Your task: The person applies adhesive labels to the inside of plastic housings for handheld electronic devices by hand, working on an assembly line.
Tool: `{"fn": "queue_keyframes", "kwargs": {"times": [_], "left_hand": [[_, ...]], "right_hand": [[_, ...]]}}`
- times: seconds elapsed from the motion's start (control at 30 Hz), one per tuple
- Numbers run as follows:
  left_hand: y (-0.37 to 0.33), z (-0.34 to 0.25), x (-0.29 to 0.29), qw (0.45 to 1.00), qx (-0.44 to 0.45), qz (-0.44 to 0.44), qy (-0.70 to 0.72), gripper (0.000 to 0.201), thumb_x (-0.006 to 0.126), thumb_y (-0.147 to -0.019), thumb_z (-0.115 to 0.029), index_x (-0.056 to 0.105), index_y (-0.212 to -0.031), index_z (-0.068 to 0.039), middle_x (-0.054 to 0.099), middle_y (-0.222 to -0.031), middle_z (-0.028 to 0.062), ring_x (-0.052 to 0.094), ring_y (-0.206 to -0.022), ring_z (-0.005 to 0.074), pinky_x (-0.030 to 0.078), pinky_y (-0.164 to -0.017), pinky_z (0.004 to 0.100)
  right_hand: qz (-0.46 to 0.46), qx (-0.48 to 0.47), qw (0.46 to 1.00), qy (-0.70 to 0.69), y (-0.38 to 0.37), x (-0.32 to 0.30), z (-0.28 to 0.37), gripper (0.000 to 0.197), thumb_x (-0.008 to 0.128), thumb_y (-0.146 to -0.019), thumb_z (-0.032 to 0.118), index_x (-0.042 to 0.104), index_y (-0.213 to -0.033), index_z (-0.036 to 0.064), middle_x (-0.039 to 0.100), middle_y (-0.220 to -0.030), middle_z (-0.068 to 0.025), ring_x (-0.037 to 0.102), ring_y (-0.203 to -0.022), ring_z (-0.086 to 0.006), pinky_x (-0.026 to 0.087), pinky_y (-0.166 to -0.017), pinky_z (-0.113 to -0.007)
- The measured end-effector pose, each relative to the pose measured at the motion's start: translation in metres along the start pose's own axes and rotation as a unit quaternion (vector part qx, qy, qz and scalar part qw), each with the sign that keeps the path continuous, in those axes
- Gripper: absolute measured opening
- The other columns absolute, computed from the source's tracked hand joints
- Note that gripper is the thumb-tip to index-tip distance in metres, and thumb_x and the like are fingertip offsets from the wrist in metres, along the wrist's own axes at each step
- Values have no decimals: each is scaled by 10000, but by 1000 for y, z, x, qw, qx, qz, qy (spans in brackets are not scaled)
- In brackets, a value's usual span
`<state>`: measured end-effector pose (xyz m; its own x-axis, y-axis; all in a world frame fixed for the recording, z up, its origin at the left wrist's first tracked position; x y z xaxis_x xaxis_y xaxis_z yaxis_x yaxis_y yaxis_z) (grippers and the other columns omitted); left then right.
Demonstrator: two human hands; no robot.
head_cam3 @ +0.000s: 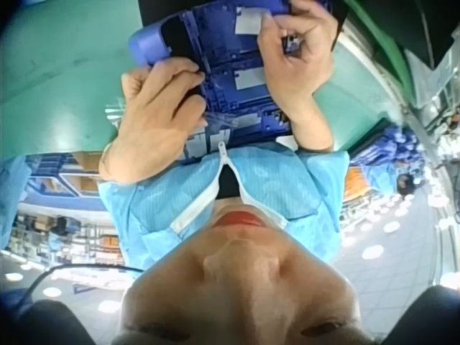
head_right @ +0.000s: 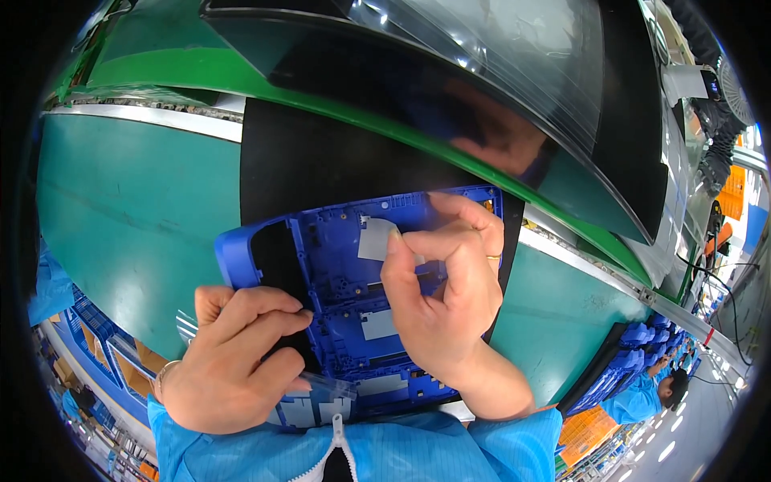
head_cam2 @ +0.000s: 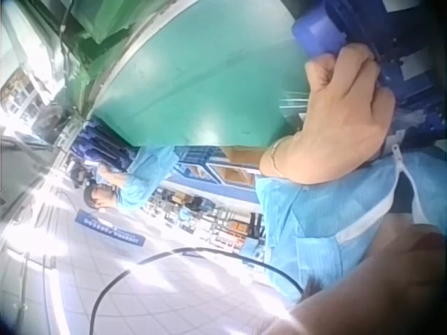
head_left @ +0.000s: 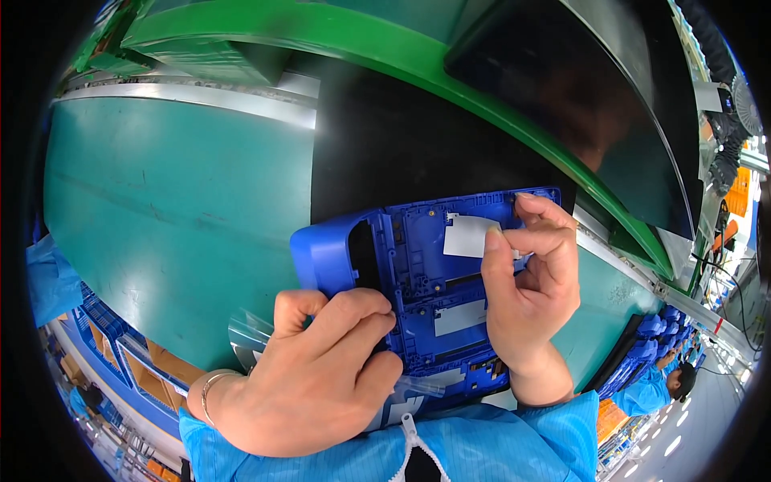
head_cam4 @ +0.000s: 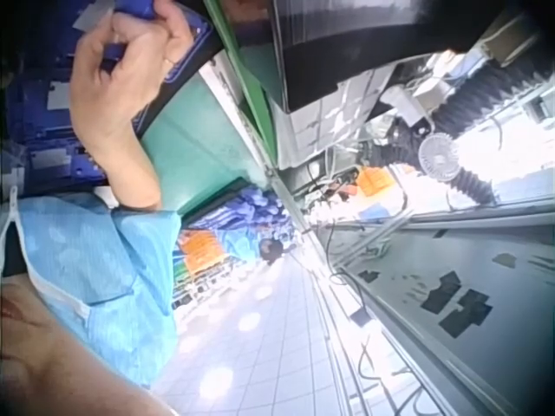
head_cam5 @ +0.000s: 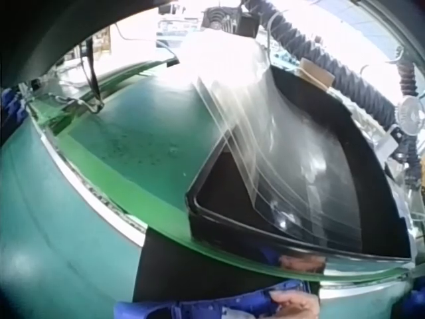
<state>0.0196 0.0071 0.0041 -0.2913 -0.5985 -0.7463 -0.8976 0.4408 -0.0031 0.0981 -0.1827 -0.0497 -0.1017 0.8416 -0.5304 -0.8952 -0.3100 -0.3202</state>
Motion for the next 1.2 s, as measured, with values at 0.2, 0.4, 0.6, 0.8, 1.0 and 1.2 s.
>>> {"fn": "queue_keyframes", "kwargs": {"times": [0.2,0.4,0.6,0.8,1.0,1.2], "left_hand": [[0,0,0,1000,0,0,0,275,686,-562,-246,526,-667,-48,621,-951,140,564,-966,271,341,-761,393],[0,1,-1,1000,5,7,2,268,690,-570,-241,526,-667,-52,622,-950,141,567,-960,270,343,-752,391],[-1,1,-2,1000,6,13,-2,271,694,-568,-241,529,-677,-55,622,-956,138,567,-964,269,345,-753,391],[0,0,-1,1000,5,13,-6,267,693,-572,-241,528,-676,-58,622,-958,136,567,-967,267,345,-759,394],[0,-1,-1,1000,4,13,-9,265,689,-577,-240,522,-672,-57,621,-954,135,565,-967,265,344,-762,396],[0,0,1,1000,1,11,-8,263,686,-572,-237,524,-672,-56,619,-948,139,563,-966,271,342,-762,397]], "right_hand": [[-1,57,998,-8,-2,-2,1,150,613,-794,-111,558,-887,-8,505,-1182,-157,521,-1065,-182,386,-967,-316],[-2,122,990,-66,-1,-3,-1,147,612,-796,-109,560,-884,-5,509,-1185,-146,516,-1068,-166,380,-965,-296],[-2,124,990,-62,0,-3,-2,153,610,-797,-111,559,-883,4,500,-1176,-132,509,-1064,-155,372,-964,-287],[-7,121,991,-58,0,-1,-3,164,613,-792,-116,559,-881,12,489,-1165,-125,504,-1025,-142,380,-931,-276],[-12,106,993,-46,2,0,-5,167,611,-786,-123,557,-875,9,487,-1152,-123,499,-1002,-138,387,-905,-273],[-7,98,994,-40,3,3,-9,173,610,-781,-129,556,-866,11,476,-1155,-121,495,-992,-134,389,-896,-267]]}}
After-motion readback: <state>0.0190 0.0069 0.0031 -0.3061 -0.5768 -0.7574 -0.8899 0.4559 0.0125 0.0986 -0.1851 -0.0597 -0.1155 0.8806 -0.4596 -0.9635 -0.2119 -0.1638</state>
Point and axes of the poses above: each hand's wrist, its own y-axis away from the middle knuckle, its own x-axis out of the palm, z = x × y, the point moved 1 cm from there along -y, towards the middle knuckle
